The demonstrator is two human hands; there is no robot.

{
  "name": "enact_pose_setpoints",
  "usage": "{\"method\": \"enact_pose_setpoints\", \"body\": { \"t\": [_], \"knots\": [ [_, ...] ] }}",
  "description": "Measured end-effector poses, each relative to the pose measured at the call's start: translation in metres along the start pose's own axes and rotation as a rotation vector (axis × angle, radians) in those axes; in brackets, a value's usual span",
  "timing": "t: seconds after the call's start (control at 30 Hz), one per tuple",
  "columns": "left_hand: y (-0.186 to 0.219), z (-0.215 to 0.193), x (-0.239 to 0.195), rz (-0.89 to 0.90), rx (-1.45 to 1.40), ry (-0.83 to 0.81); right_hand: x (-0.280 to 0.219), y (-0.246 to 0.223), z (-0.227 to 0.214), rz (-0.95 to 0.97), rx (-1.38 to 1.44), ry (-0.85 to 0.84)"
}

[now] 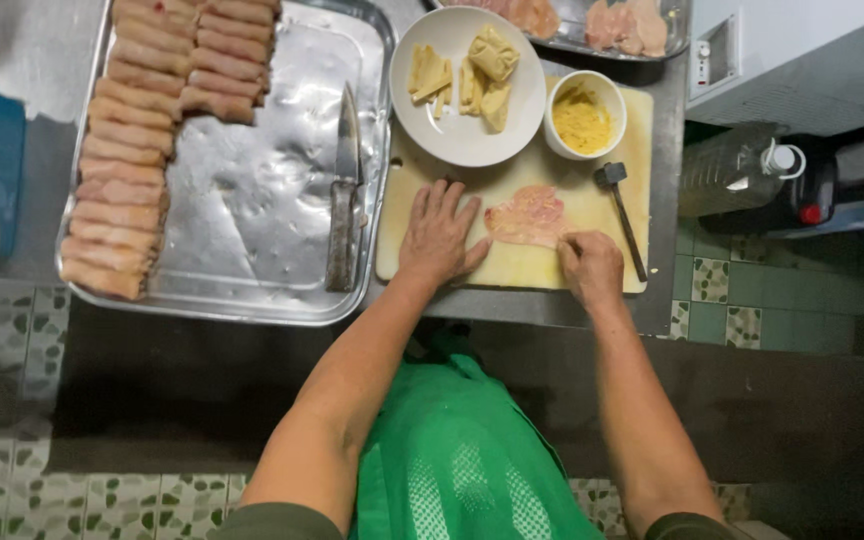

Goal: The person prepares meat wraps by flattening chicken fillets with a mallet, seasoning them with a paste, placing a piece of cheese on each, and rolling them up before placing them on a tray.

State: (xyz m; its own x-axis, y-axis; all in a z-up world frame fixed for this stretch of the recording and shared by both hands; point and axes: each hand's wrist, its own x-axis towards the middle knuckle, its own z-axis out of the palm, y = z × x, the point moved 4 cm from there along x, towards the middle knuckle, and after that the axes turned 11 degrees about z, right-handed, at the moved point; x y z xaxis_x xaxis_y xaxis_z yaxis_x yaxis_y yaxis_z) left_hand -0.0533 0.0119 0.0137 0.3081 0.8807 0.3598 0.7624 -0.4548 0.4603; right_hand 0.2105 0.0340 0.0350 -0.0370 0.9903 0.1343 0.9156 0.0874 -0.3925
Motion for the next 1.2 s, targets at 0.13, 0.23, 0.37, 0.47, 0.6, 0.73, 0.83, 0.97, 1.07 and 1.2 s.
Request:
{"method": "enact_pose_setpoints", "body": {
  "t": [0.13, 0.23, 0.37, 0.47, 0.6, 0.73, 0.83, 0.97, 1.07, 1.2],
  "knots": [
    [0.006, 0.0, 0.006, 0.109, 0.046, -0.082, 0.005, 0.02, -0.006, 0.021, 0.008, 0.076],
    [0.007, 0.009, 0.005, 0.09, 0.101, -0.348, 0.0, 0.026, -0.002, 0.007, 0.016, 0.107],
    [0.008, 0.006, 0.011, 0.135, 0.118, -0.362, 0.017, 0.013, 0.001, 0.041, 0.05, 0.084],
    [0.011, 0.007, 0.007, 0.16, 0.126, -0.394, 0.028, -0.011, 0.009, -0.02, 0.145, 0.1],
    [0.013, 0.005, 0.012, 0.177, 0.112, -0.319, 0.03, -0.032, 0.011, -0.236, 0.065, 0.159],
    [0.011, 0.004, 0.008, 0.184, 0.163, -0.202, 0.031, -0.02, 0.007, -0.056, 0.124, 0.136],
    [0.007, 0.002, 0.007, 0.116, 0.065, -0.125, 0.02, -0.02, 0.002, -0.068, 0.051, 0.153],
    [0.007, -0.003, 0.003, 0.081, 0.053, 0.001, -0.007, -0.036, -0.001, -0.334, -0.04, 0.122],
    [0.005, -0.004, 0.005, 0.06, 0.096, 0.075, -0.012, -0.026, -0.012, -0.249, 0.087, 0.132],
    [0.004, -0.002, 0.007, 0.067, 0.129, 0.108, -0.009, -0.027, -0.015, -0.432, 0.01, 0.087]
  ]
}}
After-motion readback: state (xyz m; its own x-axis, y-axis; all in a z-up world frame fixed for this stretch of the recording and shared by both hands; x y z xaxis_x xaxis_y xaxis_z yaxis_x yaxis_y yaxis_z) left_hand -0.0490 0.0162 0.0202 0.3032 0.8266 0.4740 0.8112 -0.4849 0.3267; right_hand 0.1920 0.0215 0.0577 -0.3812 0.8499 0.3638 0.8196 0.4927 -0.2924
